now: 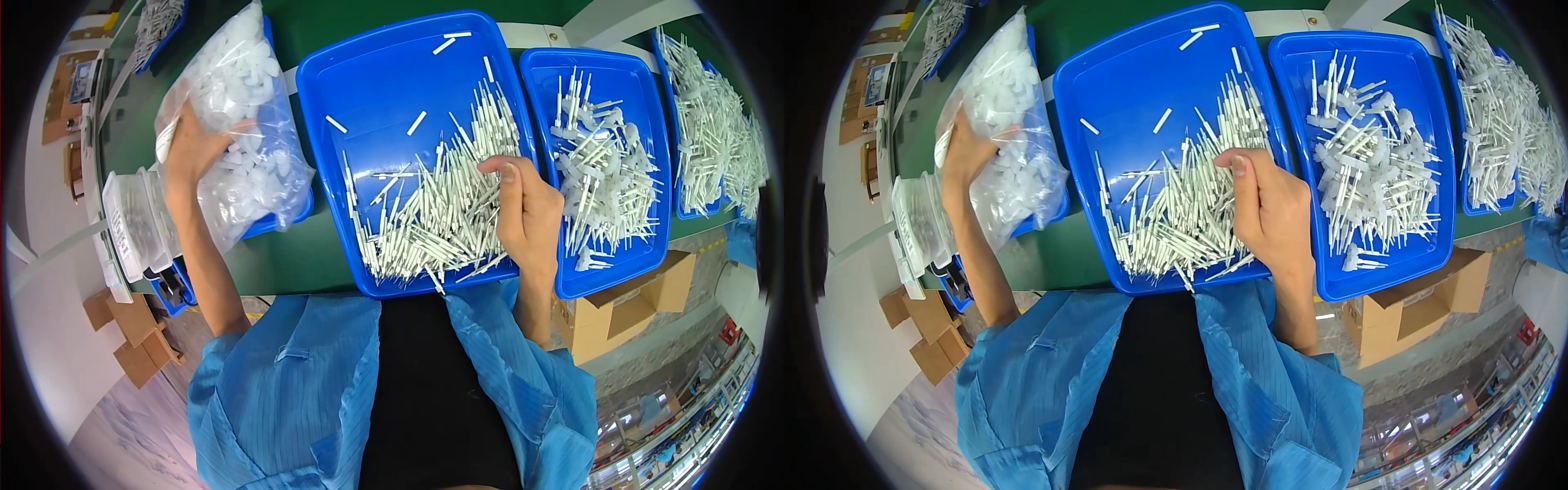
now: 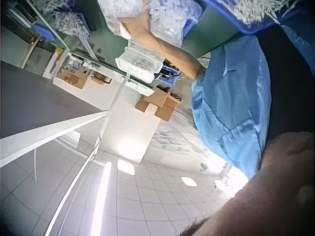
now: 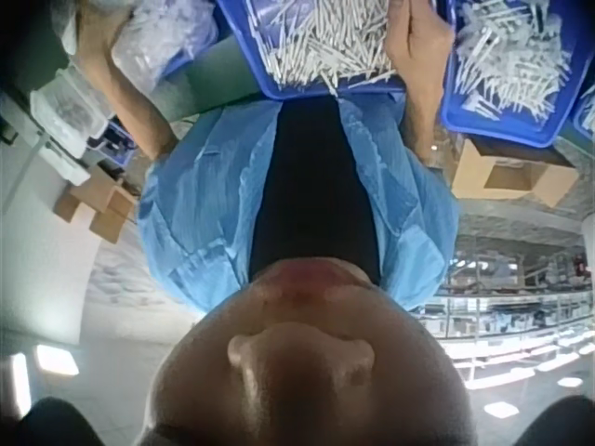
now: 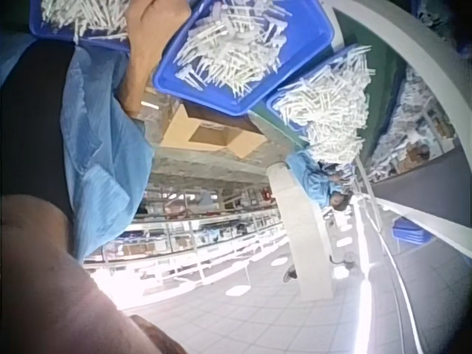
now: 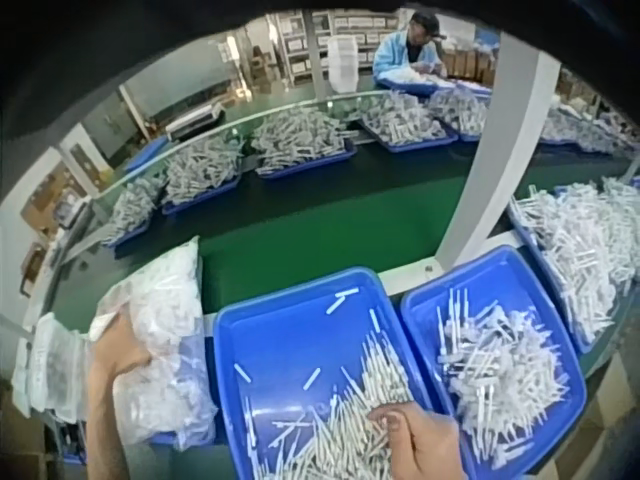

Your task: The person repeatedly picks up small white plastic components from blue trays and a plastic bag. They insert a thin rod into a flat, semi-circular piece and place the assembled unit into a separate tray. The process is continuous and repetitive throughout the clip.

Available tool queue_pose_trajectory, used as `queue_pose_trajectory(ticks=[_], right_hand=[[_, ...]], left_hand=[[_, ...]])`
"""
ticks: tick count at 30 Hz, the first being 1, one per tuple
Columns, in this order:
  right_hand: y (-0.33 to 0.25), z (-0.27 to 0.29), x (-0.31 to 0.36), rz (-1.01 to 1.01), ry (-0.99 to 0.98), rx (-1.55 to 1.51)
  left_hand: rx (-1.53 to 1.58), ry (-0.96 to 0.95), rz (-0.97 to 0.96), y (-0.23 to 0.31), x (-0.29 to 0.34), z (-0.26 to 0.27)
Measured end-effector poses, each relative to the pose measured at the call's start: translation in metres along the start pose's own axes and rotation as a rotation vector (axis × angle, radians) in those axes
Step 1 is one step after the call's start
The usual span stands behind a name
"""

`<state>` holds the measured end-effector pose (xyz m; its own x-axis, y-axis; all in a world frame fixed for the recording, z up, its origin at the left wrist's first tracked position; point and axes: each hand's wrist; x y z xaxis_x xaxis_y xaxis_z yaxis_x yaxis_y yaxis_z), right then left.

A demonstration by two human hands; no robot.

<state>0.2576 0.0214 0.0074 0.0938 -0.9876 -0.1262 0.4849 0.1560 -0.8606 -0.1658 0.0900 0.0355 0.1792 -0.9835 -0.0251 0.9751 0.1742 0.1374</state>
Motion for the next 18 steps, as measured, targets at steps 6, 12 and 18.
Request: queue_pose_trajectory(ticks=[6,12,18], right_hand=[[0.001,0.001,0.001,-0.052,-0.022,-0.045],[0.003,-0.001,-0.002,-0.027,-0.028,-0.059],[0.000,-0.004,-0.002,-0.059,-0.064,-0.088]], left_hand=[[-0.189,0.066,-0.038,-0.052,-0.010,-0.009],[0.008,0.222,-0.160,-0.045,0.006,-0.018],[0.094,0.142,-0.089,-0.079,0.006,-0.015]])
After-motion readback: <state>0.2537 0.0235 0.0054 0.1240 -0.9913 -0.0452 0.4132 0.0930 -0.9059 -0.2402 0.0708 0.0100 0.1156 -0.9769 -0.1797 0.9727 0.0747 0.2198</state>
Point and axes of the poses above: each hand's wrist, its own x-axis away from the middle knuckle, its own z-axis out of the back of the hand, y = z × x
